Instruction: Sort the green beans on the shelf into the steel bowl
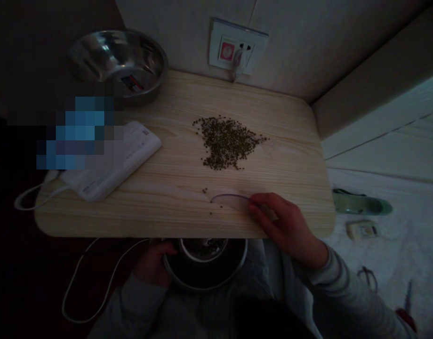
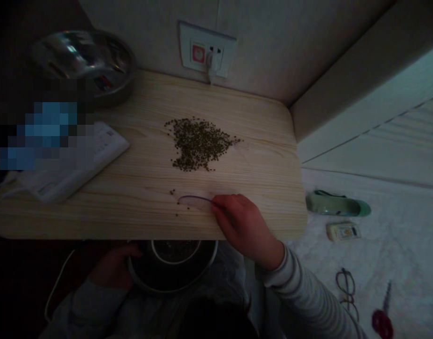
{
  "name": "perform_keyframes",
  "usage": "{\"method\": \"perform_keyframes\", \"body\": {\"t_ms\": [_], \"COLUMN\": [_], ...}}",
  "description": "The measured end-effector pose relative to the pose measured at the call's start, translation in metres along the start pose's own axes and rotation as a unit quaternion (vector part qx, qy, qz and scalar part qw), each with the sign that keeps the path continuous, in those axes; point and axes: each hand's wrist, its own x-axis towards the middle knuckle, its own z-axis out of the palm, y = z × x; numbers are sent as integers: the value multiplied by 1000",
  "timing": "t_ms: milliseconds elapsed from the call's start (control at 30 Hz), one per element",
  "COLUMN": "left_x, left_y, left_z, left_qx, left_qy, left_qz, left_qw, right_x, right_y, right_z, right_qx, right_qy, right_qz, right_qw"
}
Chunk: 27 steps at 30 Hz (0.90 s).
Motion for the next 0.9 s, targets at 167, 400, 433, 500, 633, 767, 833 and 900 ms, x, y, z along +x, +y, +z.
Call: {"method": "perform_keyframes", "body": {"t_ms": [167,400,433,500,633,767,833,900], "left_x": [0,2,2,3,5,6,6,5], "left_y": [1,0,0,-1,-2,-2,-1,0], "left_z": [-2,-4,-4,-6,-8,-9,-9,-8], "left_qx": [16,8,6,5,-5,-3,0,3], "left_qy": [-6,14,11,6,-5,-17,-21,-18], "left_qz": [-46,-29,-23,-14,14,11,-1,-12], "left_qw": [999,999,1000,1000,1000,1000,1000,1000], "right_x": [2,6,6,8,8,8,7,7], "right_y": [-1,-6,-7,-8,-6,-2,0,2], "right_z": [3,5,5,5,4,-1,-3,-5], "right_qx": [19,51,54,58,58,42,34,29], "right_qy": [-8,-20,-23,-29,-27,-5,-4,-10], "right_qz": [1,8,10,14,13,15,16,20], "right_qw": [1000,998,998,998,998,999,999,999]}}
